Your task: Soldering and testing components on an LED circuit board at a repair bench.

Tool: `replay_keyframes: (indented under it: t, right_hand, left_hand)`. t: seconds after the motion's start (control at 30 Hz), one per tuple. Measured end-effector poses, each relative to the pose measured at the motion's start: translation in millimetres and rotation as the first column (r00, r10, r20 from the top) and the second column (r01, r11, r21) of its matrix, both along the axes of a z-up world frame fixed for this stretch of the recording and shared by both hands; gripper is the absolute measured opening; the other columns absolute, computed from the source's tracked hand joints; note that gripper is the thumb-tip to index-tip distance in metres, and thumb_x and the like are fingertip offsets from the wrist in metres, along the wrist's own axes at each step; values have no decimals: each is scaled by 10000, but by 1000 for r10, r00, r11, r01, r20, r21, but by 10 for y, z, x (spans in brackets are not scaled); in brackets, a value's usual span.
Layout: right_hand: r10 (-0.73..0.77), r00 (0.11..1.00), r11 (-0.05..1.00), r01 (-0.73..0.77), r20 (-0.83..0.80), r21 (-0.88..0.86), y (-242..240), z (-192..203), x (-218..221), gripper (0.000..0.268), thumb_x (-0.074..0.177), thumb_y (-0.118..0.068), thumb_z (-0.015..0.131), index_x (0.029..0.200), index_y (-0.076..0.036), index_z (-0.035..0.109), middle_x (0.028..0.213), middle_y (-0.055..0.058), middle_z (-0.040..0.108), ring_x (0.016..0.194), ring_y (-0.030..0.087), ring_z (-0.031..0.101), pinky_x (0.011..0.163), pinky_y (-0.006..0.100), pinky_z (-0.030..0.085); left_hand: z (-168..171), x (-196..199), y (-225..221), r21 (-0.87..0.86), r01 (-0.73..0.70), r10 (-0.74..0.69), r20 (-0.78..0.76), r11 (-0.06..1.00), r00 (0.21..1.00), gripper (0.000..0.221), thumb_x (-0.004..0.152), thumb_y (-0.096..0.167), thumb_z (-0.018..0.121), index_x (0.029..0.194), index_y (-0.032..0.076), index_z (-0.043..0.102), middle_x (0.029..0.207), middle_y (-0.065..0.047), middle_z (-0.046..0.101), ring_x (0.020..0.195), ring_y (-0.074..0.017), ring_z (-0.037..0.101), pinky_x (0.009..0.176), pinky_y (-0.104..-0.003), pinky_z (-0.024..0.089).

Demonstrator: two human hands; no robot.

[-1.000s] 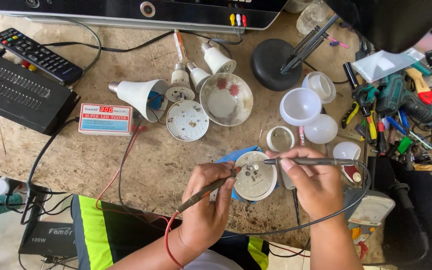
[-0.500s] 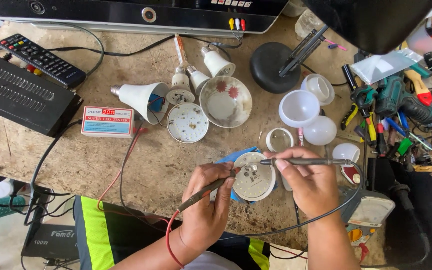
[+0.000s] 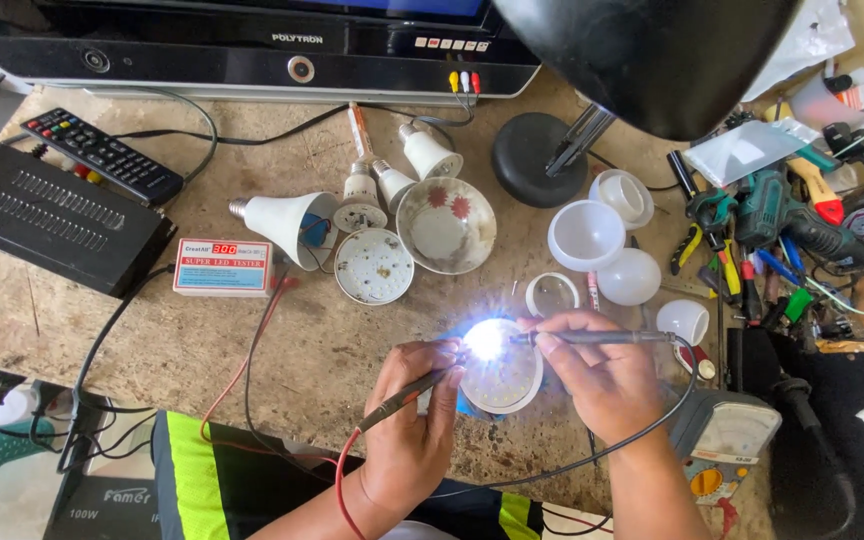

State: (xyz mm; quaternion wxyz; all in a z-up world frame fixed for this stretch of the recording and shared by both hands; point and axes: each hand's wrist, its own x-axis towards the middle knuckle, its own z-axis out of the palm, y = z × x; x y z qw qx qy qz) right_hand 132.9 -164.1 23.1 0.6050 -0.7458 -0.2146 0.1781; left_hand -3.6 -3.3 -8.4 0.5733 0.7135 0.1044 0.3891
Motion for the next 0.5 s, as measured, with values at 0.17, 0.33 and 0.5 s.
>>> replay_keyframes:
  t: [0.17, 0.33, 0.5]
  right_hand:
    - [-29, 999, 999, 29, 27, -26, 8, 37, 17, 110, 882, -118, 709, 970, -53, 725, 1050, 173, 818, 1051, 276, 804, 902, 370, 657]
    - [-169, 847, 964, 248, 505, -92, -89, 337, 60, 230, 939, -229, 671, 1046, -29, 712, 1070, 146, 776, 1090, 252, 768, 893, 319, 648]
    - [-455, 589, 829, 554, 668, 76, -755, 580, 877, 298, 1069, -252, 553, 1245, -38, 663, 979, 142, 744, 904, 210, 724, 874, 327, 588]
  left_hand:
    - [-61, -5, -18, 17, 7, -6, -40, 1000, 999, 145, 1021, 164, 561, 1099, 49, 600, 1096, -151, 680, 1039, -305, 726, 885, -401, 609]
    - [-78, 8, -36, -160, -117, 137, 114, 980, 984, 111, 1001, 44, 512, 1047, -6, 600, 1063, -184, 664, 1113, -339, 745, 1004, -417, 610]
    - [-921, -50, 173, -171, -331, 370, 327, 928, 869, 133, 1047, 115, 564, 1088, -10, 544, 1038, -207, 563, 945, -301, 686, 956, -460, 680]
